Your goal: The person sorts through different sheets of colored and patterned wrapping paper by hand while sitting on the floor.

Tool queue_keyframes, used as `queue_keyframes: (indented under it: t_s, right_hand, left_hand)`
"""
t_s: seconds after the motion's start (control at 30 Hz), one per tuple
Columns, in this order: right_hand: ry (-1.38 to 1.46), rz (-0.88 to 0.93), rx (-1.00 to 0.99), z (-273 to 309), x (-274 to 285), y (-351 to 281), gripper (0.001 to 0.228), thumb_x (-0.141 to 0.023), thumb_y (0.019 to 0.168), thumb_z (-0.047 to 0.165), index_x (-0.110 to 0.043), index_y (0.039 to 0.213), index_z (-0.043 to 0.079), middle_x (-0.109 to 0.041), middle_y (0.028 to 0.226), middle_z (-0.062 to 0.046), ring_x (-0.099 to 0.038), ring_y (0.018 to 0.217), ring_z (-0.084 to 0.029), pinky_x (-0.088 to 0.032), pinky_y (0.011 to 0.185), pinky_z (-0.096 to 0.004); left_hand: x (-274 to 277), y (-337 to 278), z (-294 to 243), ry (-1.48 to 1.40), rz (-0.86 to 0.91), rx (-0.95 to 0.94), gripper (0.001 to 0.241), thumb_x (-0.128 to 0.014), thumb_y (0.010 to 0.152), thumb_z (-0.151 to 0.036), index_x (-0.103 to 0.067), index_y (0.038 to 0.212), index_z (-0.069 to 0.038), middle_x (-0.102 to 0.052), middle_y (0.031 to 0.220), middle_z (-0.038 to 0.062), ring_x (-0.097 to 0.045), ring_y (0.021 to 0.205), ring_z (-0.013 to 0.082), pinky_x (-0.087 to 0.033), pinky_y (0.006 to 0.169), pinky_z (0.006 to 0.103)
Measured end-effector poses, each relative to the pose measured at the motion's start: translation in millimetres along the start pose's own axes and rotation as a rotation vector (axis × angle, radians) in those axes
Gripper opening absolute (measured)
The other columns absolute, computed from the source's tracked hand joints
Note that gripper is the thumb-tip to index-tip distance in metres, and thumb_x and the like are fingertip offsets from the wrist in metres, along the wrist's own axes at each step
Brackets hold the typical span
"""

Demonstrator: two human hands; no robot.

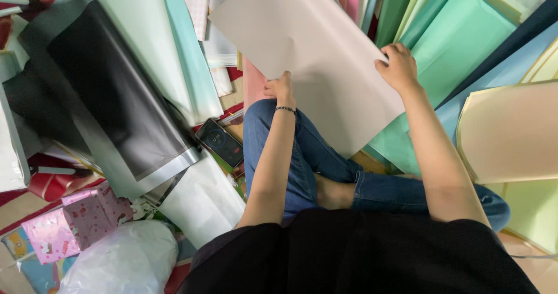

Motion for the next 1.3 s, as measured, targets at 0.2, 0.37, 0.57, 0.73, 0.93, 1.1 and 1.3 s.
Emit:
queue_keyframes:
  t_s: [0.2,0.37,0.57,0.73,0.93,1.1,1.3]
  right_hand:
    - [0.108,0.031,-0.111,-0.2,-1.3,-0.1,0.038,-0.058,0.090,0.035,-0.058,0.123,0.016,-0.060,0.111,-0.012,-0.058,0.103,-0.034,-0.047,0.085,-0.046]
    - [0.056,0.021,-0.067,-12.4,7.9,2.9,0.036,-0.059,0.088,0.027,-0.059,0.121,0.013,-0.063,0.106,-0.013,-0.060,0.101,-0.034,-0.047,0.084,-0.047]
    - [0.205,0.131,-0.146,-44.6,6.4,-7.3,0.041,-0.059,0.088,0.030,-0.057,0.123,0.010,-0.062,0.113,-0.018,-0.056,0.107,-0.036,-0.043,0.090,-0.047]
    - [0.329,0.182,-0.229,-56.7,14.0,-28.1,0.046,-0.060,0.087,0.030,-0.055,0.126,0.005,-0.059,0.116,-0.023,-0.052,0.111,-0.039,-0.041,0.092,-0.049]
    - [0.259,0.263,-0.242,-66.8,2.3,-40.0,0.044,-0.056,0.091,0.028,-0.054,0.131,0.008,-0.059,0.117,-0.026,-0.052,0.110,-0.042,-0.041,0.093,-0.051]
    - [0.440,0.157,-0.312,-82.9,3.6,-56.2,0.037,-0.056,0.084,0.011,-0.059,0.121,0.012,-0.060,0.113,-0.005,-0.057,0.090,-0.025,-0.040,0.079,-0.034]
    - [0.492,0.174,-0.354,-92.9,-6.2,-64.3,0.050,-0.049,0.078,0.008,-0.055,0.127,0.013,-0.060,0.115,-0.008,-0.054,0.099,-0.024,-0.037,0.084,-0.032]
  left_hand:
    - [5.0,-12.2,-8.8,-0.041,0.080,0.029,0.074,-0.068,0.073,-0.023,-0.028,0.130,0.004,-0.023,0.133,0.026,-0.030,0.128,0.0366,-0.028,0.111,0.0391]
    - [1.7,-17.5,-2.0,0.020,0.145,0.120,0.075,-0.065,0.072,-0.026,-0.028,0.131,0.002,-0.020,0.135,0.026,-0.026,0.131,0.0380,-0.029,0.110,0.0406]
    - [-4.1,-15.1,6.8,0.113,0.261,0.135,0.082,-0.066,0.071,-0.038,-0.029,0.132,0.003,-0.024,0.134,0.026,-0.028,0.130,0.0396,-0.031,0.107,0.0447]
    - [-12.1,-11.6,14.6,0.192,0.324,0.148,0.081,-0.064,0.073,-0.038,-0.031,0.133,0.004,-0.025,0.136,0.026,-0.030,0.129,0.0393,-0.037,0.104,0.0437]
    - [-16.9,-4.3,21.3,0.251,0.335,0.138,0.076,-0.066,0.072,-0.034,-0.034,0.131,0.004,-0.030,0.131,0.026,-0.037,0.122,0.0408,-0.047,0.092,0.0454]
    - [-22.5,-2.2,26.6,0.136,0.360,0.236,0.009,-0.054,0.079,-0.014,-0.046,0.079,-0.010,-0.043,0.068,0.005,-0.034,0.052,0.0136,-0.036,0.040,0.0254]
    - [-34.7,0.0,29.3,0.088,0.438,0.171,0.013,-0.051,0.073,-0.008,-0.039,0.075,-0.011,-0.026,0.062,0.000,-0.026,0.057,0.0123,-0.024,0.050,0.0306]
Point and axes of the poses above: each hand's wrist, its own y-axis towards the middle knuckle, its own x-axis out of the back of the hand, z = x × y, the point moved 8 cm from there along y, towards the middle knuckle
